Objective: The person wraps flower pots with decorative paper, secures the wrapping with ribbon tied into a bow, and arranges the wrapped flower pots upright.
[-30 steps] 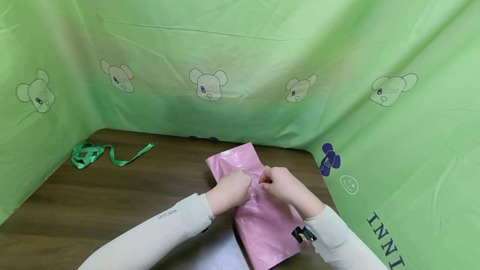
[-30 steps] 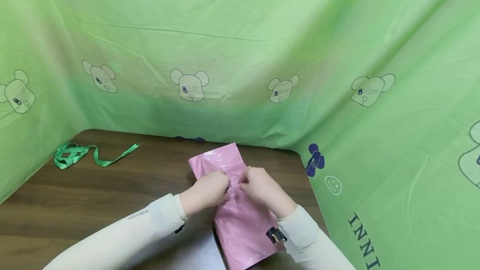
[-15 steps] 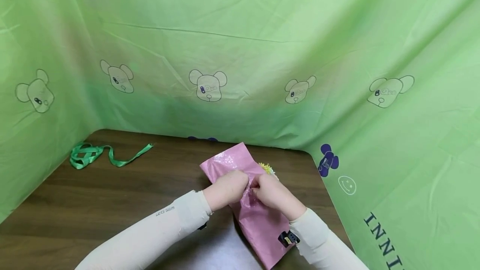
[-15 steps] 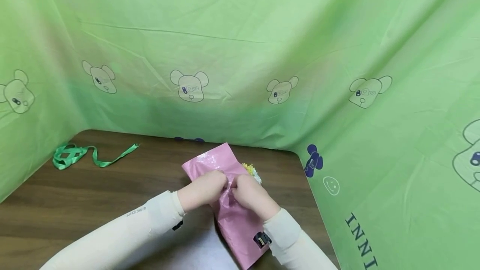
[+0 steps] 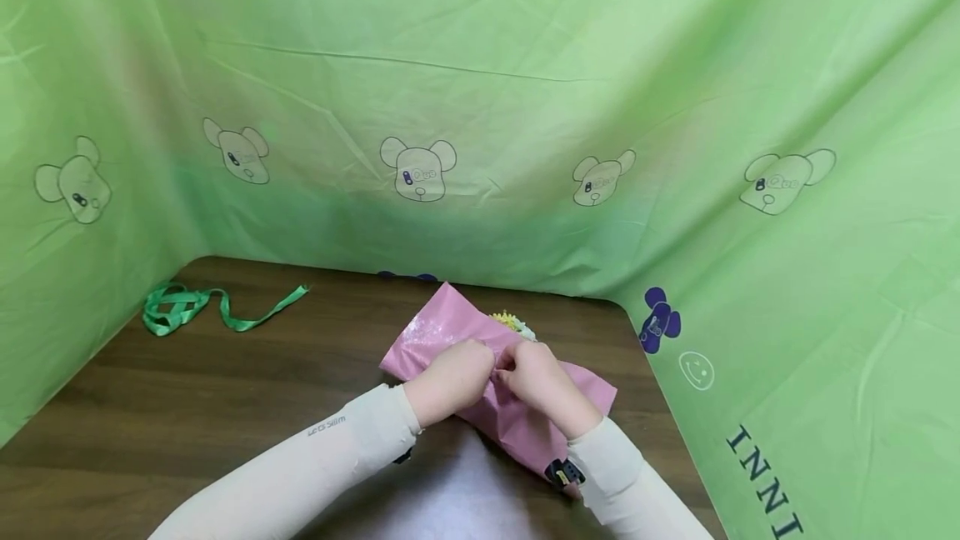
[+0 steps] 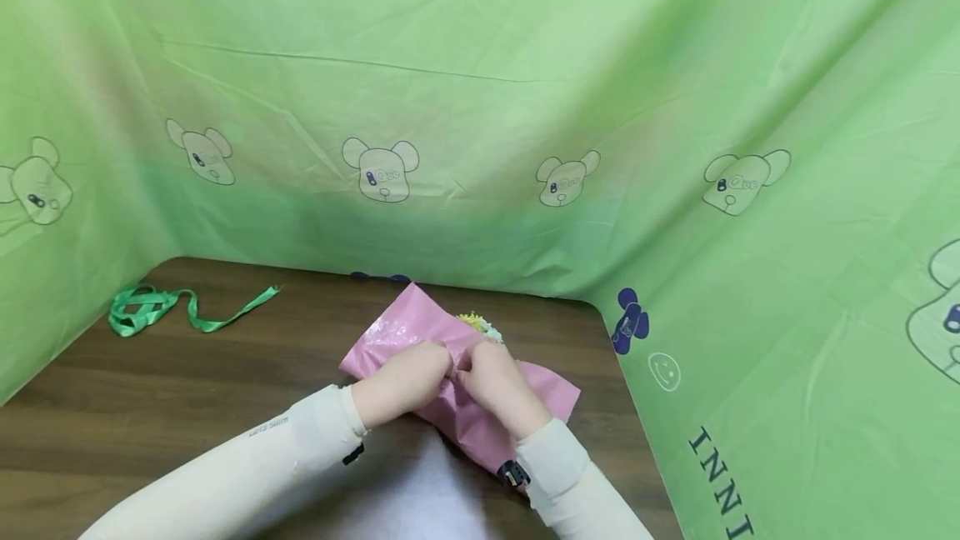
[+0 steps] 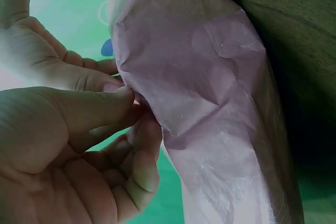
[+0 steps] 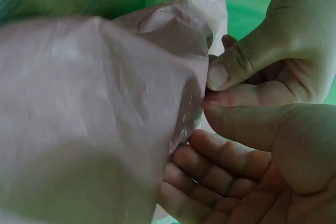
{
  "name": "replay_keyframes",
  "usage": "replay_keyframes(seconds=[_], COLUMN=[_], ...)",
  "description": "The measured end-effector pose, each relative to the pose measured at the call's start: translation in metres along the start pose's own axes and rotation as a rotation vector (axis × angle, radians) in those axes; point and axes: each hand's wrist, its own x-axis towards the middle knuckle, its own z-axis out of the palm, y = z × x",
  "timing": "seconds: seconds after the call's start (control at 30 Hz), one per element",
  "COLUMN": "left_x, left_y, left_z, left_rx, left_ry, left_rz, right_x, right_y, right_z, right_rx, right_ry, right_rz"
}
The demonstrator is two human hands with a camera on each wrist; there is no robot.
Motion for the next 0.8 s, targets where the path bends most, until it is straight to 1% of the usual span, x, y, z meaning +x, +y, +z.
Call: replay_keyframes(seconds=[0.17, 0.23, 0.37, 0.5, 0.6, 0.7, 0.8], left_x=[-0.002, -0.002, -0.003, -0.005, -0.007, -0.008, -0.01], left_y=[0.0, 0.0, -0.002, -0.004, -0.004, -0.004, -0.004], left_z=[0.004, 0.004, 0.007, 0.009, 0.011, 0.013, 0.014], left_rx=[0.002, 0.016, 0.046, 0.039, 0.033, 0.023, -0.001], left_ry=[0.037, 0.055, 0.079, 0.088, 0.103, 0.121, 0.114], left_rz=[-0.056, -0.066, -0.062, -0.065, -0.059, -0.051, -0.064], right_x=[0.0, 0.0, -0.001, -0.003, -0.006, -0.009, -0.012], right_y=[0.0, 0.0, 0.002, 0.002, 0.0, -0.003, -0.005], right_z=[0.005, 0.006, 0.009, 0.013, 0.017, 0.022, 0.026], right_rx=[-0.001, 0.0, 0.012, 0.012, -0.027, -0.099, -0.153], right_ry=[0.021, 0.029, 0.057, 0.105, 0.157, 0.226, 0.275], right_rz=[-0.033, -0.048, -0.061, -0.094, -0.137, -0.18, -0.196])
